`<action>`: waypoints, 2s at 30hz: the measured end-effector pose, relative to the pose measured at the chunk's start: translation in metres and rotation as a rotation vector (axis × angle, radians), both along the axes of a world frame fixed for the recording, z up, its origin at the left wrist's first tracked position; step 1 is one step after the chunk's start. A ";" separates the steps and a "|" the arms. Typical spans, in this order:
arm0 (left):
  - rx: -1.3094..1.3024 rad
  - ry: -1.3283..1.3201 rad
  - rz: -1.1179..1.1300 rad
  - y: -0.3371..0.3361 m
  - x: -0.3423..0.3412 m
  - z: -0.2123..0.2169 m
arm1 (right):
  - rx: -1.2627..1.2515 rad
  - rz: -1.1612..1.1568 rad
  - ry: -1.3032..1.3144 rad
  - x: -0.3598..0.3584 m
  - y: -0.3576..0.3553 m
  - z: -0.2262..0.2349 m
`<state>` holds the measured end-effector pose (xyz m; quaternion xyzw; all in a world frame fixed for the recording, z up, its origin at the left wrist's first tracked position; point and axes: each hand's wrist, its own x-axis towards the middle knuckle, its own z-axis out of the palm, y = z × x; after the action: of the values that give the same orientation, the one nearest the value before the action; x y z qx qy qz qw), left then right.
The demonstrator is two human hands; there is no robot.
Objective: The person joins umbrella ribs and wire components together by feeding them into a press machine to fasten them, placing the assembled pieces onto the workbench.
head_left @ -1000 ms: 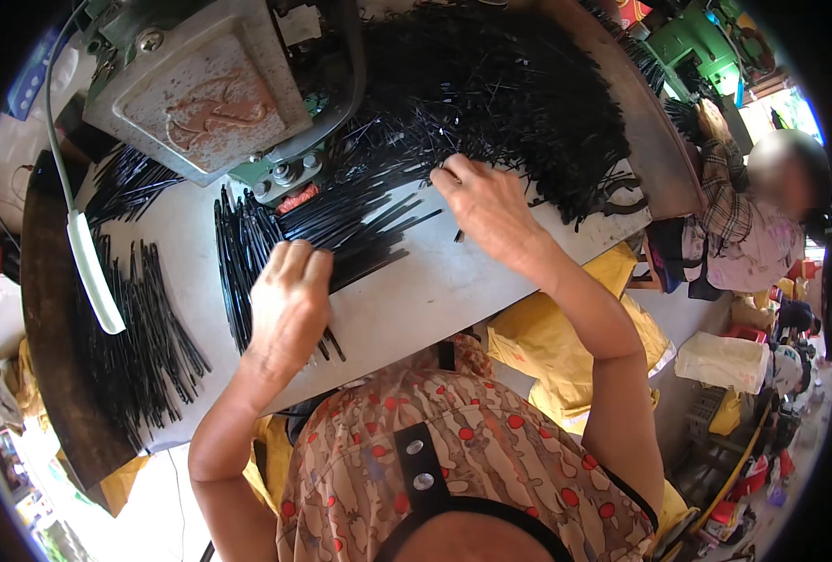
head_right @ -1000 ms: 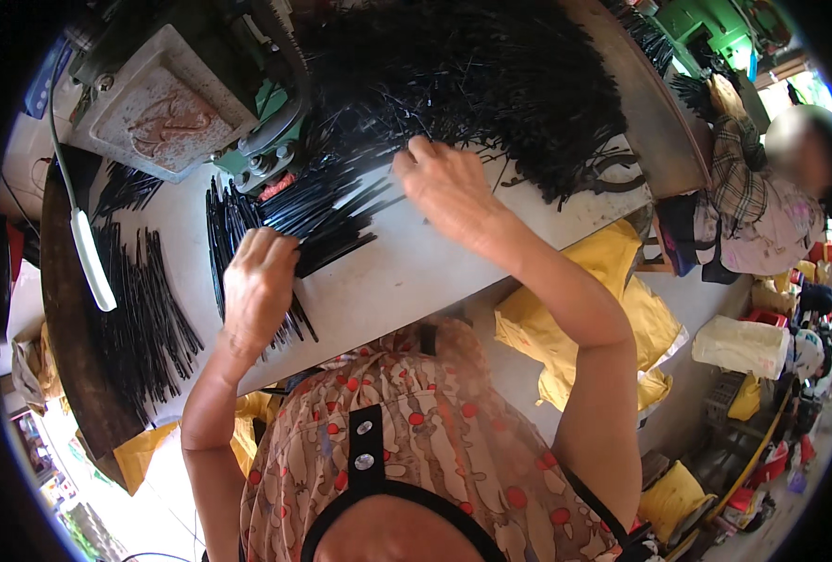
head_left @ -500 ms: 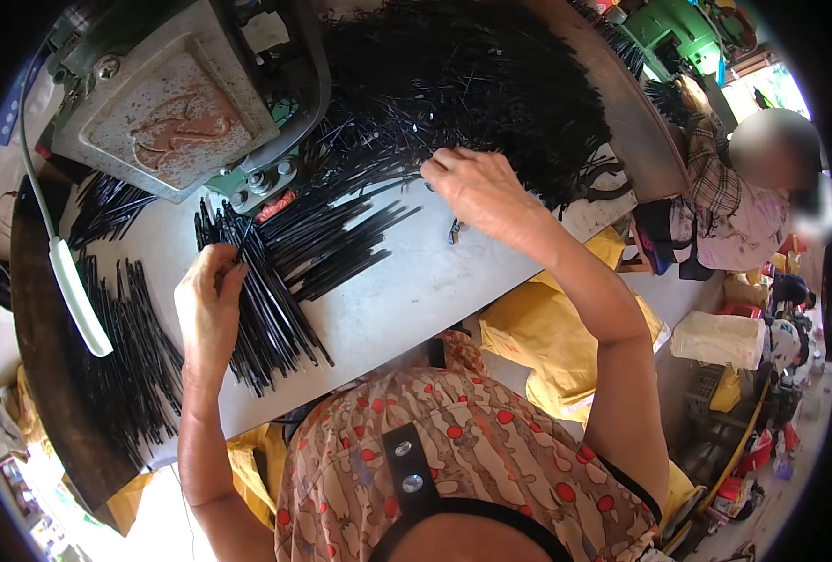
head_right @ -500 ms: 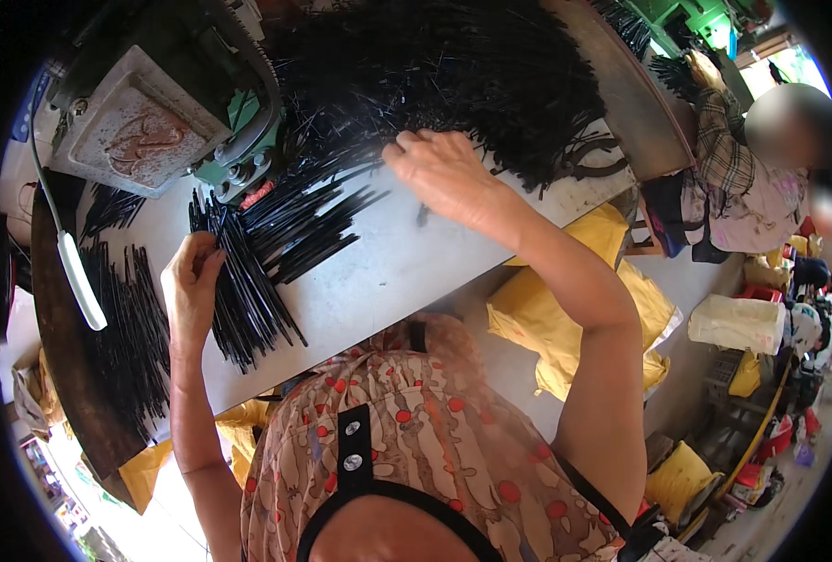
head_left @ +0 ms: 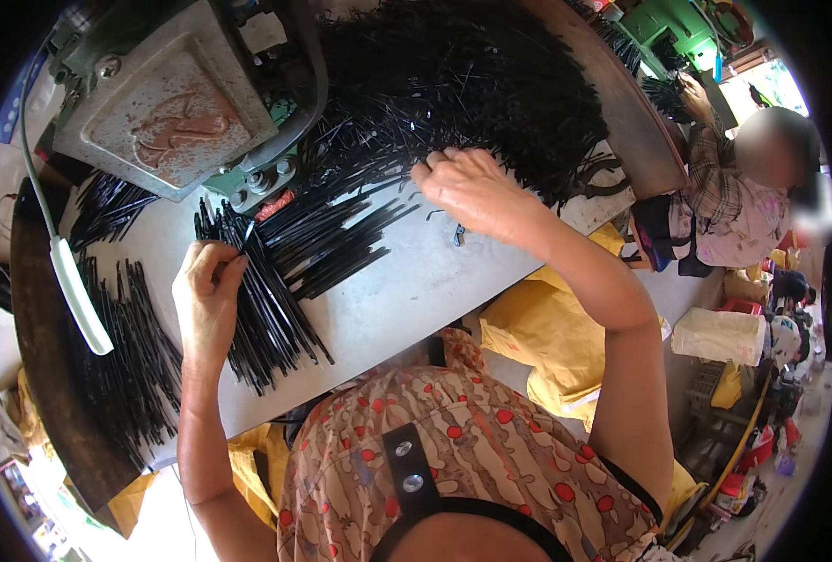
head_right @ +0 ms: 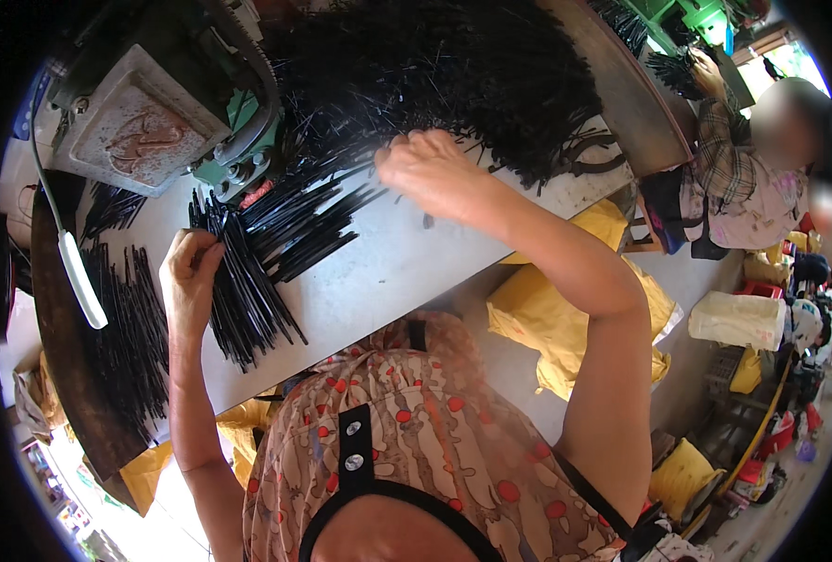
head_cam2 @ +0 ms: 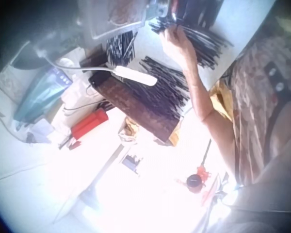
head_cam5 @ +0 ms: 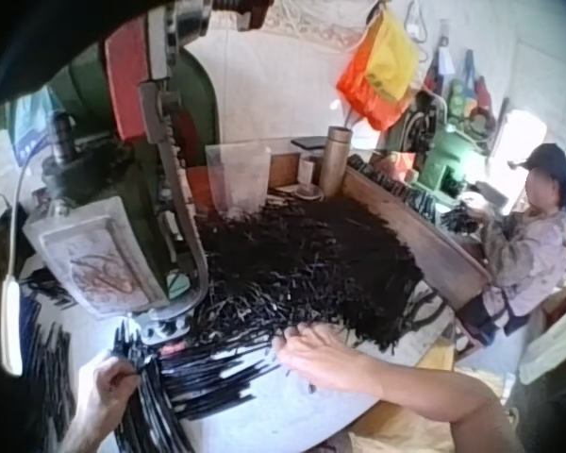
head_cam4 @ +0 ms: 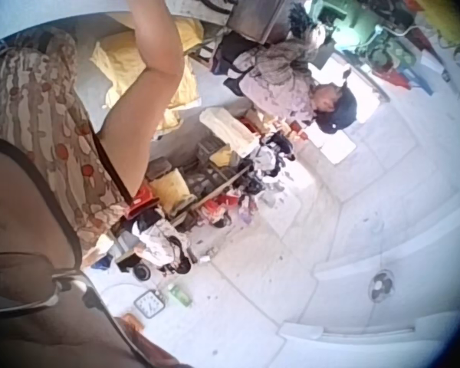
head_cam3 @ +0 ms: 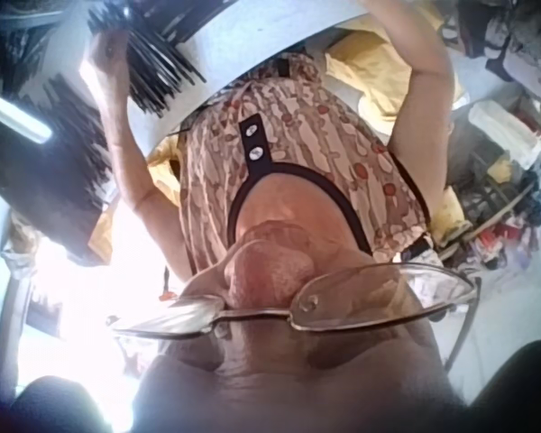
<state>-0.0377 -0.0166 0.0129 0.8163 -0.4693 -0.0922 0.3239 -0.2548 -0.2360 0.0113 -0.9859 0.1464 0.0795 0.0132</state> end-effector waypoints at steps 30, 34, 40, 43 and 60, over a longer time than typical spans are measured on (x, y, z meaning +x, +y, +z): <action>-0.166 -0.630 0.024 -0.019 0.013 -0.006 | 1.296 -0.154 -0.605 0.112 0.036 -0.023; -0.101 -0.296 -0.015 -0.004 0.012 -0.009 | 1.301 -0.171 -0.557 0.112 0.035 -0.020; -0.127 0.046 -0.068 -0.005 0.011 -0.010 | 1.263 -0.166 -0.608 0.116 0.035 -0.022; -0.125 0.162 0.017 -0.021 0.005 -0.011 | 1.333 -0.221 -0.635 0.114 0.034 -0.024; -0.263 0.308 0.064 -0.031 0.009 -0.018 | 1.456 -0.301 -0.624 0.119 0.034 -0.021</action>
<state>-0.0282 -0.0474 -0.0046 0.7576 -0.3961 -0.1435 0.4985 -0.1356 -0.2024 -0.0092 -0.6762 0.1788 -0.1268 0.7033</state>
